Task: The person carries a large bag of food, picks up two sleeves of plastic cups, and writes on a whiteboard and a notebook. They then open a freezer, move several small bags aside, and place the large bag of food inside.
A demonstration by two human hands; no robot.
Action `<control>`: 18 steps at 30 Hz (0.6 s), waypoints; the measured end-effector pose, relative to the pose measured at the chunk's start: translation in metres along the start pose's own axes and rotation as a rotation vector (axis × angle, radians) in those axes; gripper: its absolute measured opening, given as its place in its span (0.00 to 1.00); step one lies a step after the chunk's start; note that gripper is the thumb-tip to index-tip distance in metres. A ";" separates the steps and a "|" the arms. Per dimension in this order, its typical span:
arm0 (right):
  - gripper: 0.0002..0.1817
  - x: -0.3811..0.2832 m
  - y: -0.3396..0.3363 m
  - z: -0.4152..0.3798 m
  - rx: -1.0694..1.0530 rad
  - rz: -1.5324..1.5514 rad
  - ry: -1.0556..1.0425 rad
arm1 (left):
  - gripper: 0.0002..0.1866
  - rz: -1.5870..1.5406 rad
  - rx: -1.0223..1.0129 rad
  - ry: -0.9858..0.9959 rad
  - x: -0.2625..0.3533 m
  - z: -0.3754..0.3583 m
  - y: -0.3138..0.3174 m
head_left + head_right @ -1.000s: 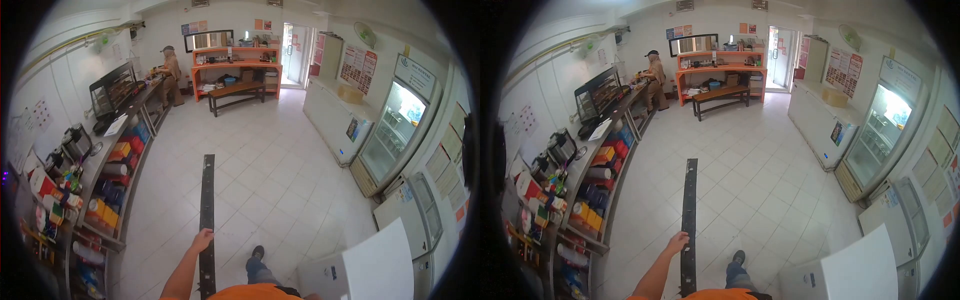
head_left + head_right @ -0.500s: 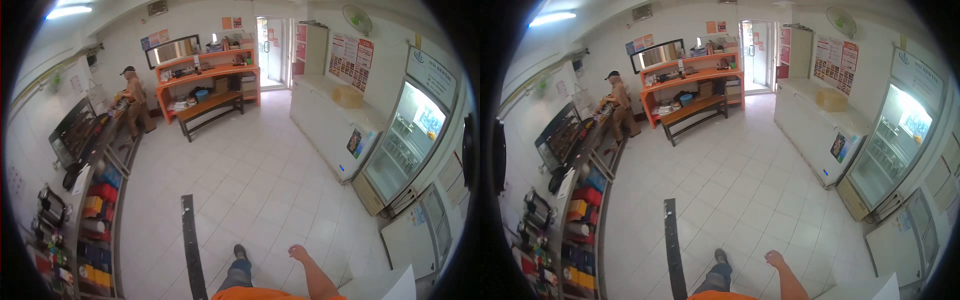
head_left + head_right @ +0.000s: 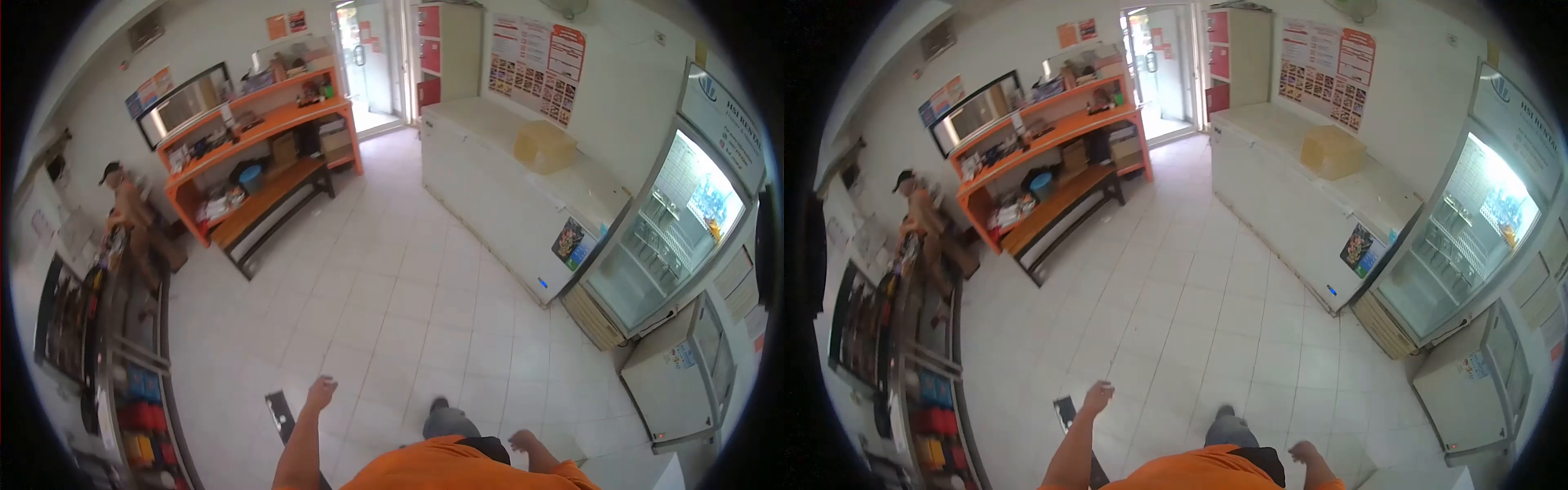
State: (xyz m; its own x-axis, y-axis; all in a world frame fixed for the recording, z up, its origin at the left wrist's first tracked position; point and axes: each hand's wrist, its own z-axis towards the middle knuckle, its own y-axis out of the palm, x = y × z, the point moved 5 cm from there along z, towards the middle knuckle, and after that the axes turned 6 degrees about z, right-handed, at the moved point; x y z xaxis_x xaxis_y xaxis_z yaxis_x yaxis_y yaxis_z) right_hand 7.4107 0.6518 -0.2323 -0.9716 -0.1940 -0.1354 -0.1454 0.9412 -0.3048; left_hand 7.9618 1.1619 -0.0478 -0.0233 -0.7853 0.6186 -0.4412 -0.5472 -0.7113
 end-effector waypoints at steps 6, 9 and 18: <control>0.20 -0.060 -0.076 -0.003 -0.139 0.128 -0.230 | 0.18 -0.167 0.083 0.159 0.157 0.179 -0.034; 0.18 -0.145 -0.119 0.080 -0.110 0.406 -0.189 | 0.15 0.022 -0.078 0.149 0.036 0.282 0.049; 0.08 -0.653 -0.484 0.103 0.320 0.505 -0.575 | 0.18 0.029 -0.622 -0.664 0.051 0.242 0.023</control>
State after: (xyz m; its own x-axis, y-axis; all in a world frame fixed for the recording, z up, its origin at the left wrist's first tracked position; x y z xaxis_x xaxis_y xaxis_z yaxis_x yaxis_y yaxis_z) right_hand 8.1352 0.2949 -0.0936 -0.6465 0.0381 -0.7619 0.4269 0.8458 -0.3200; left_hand 8.1676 1.0393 -0.1137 0.3950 -0.9069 0.1465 -0.8573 -0.4212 -0.2962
